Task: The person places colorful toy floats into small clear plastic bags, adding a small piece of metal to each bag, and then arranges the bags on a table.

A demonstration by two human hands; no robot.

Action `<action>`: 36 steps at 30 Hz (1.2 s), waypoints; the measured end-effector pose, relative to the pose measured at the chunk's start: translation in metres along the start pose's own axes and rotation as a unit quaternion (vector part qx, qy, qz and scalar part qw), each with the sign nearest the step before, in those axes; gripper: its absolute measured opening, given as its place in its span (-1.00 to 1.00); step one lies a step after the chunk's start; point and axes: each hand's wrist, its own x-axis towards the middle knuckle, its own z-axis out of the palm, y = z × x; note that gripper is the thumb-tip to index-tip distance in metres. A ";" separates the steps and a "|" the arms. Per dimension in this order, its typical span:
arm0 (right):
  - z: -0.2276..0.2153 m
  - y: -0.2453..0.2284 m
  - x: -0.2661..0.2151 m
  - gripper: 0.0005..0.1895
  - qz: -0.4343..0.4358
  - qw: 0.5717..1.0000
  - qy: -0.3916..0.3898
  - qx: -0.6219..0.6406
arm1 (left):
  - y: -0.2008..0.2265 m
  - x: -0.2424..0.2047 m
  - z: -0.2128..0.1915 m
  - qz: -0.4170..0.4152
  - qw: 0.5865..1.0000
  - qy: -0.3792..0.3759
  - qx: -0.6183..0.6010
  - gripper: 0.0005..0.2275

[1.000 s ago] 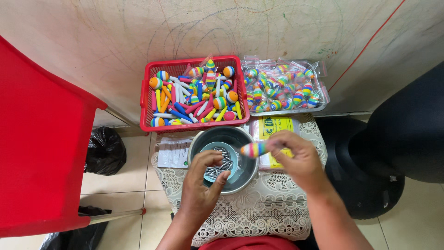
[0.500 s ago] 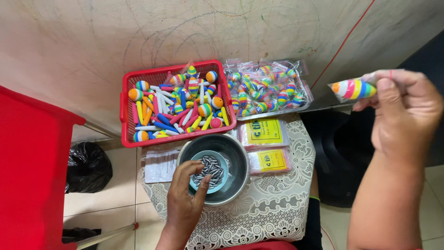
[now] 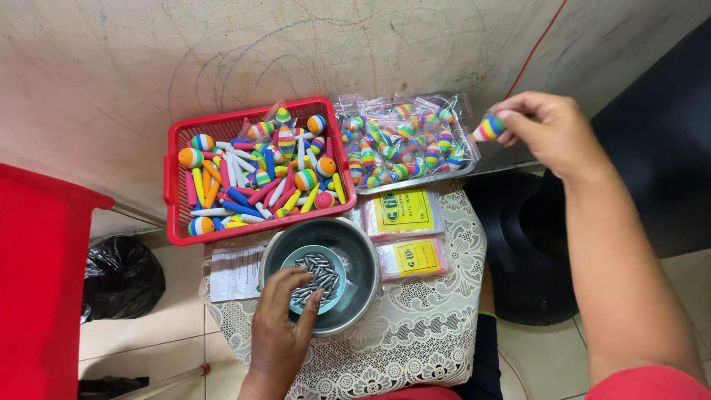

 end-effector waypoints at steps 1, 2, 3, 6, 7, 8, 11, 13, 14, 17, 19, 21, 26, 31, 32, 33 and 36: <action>0.007 0.010 0.010 -0.86 -0.001 1.000 -0.001 -0.001 | 0.000 0.000 0.001 -0.001 1.000 0.002 -0.001 -0.76; 0.014 0.019 0.020 -0.85 0.041 0.997 -0.066 -0.030 | -0.001 -0.001 0.002 0.010 1.000 0.002 0.004 -0.76; 0.022 0.028 0.030 -0.84 0.083 0.986 -0.130 -0.058 | -0.001 -0.001 0.002 0.021 1.000 0.001 0.010 -0.76; 0.046 0.051 0.055 -0.88 0.134 0.966 -0.195 -0.106 | 0.004 -0.002 0.001 0.018 1.000 -0.001 0.008 -0.75; 0.051 0.054 0.059 -0.88 0.133 0.966 -0.194 -0.105 | 0.005 -0.002 0.001 0.019 1.000 0.000 0.009 -0.75; 0.057 0.057 0.063 -0.90 0.144 0.955 -0.208 -0.154 | 0.005 -0.003 0.000 0.011 1.000 -0.006 0.015 -0.74; 0.075 0.097 0.080 -0.84 0.117 0.936 -0.195 -0.269 | 0.009 -0.005 -0.004 0.012 1.000 -0.003 0.021 -0.75; 0.074 0.095 0.076 -0.70 0.079 0.925 -0.164 -0.333 | 0.011 -0.005 -0.008 0.023 1.000 0.004 0.018 -0.75; 0.070 0.076 0.066 -0.64 0.060 0.934 -0.131 -0.327 | 0.011 -0.006 -0.010 -0.007 1.000 -0.008 0.020 -0.75; 0.056 0.042 0.046 -0.64 -0.007 0.945 -0.057 -0.321 | 0.008 -0.006 -0.013 -0.026 0.999 -0.008 0.020 -0.74; 0.050 0.036 0.035 -0.71 -0.053 0.946 -0.016 -0.321 | 0.006 -0.007 -0.013 -0.012 1.000 0.001 0.020 -0.74; 0.050 0.033 0.027 -0.82 -0.075 0.938 -0.016 -0.338 | 0.007 -0.007 -0.013 -0.015 1.000 0.007 0.018 -0.74; 0.067 0.048 0.018 -0.83 -0.060 0.913 -0.023 -0.402 | 0.012 -0.009 -0.014 -0.001 1.000 0.007 0.013 -0.75; 0.095 0.086 0.015 -0.80 -0.152 0.876 -0.012 -0.458 | 0.009 -0.012 -0.014 -0.016 0.999 0.000 0.048 -0.72; 0.098 0.093 0.015 -0.86 -0.166 0.866 -0.016 -0.471 | 0.006 -0.013 -0.012 0.001 0.998 0.010 0.067 -0.74; 0.103 0.098 0.015 -0.91 -0.181 0.857 -0.021 -0.483 | 0.004 -0.014 -0.012 0.017 0.996 0.021 0.087 -0.76; 0.105 0.101 0.017 -0.89 -0.143 0.862 -0.049 -0.483 | 0.005 -0.014 -0.010 0.057 0.991 0.042 0.110 -0.79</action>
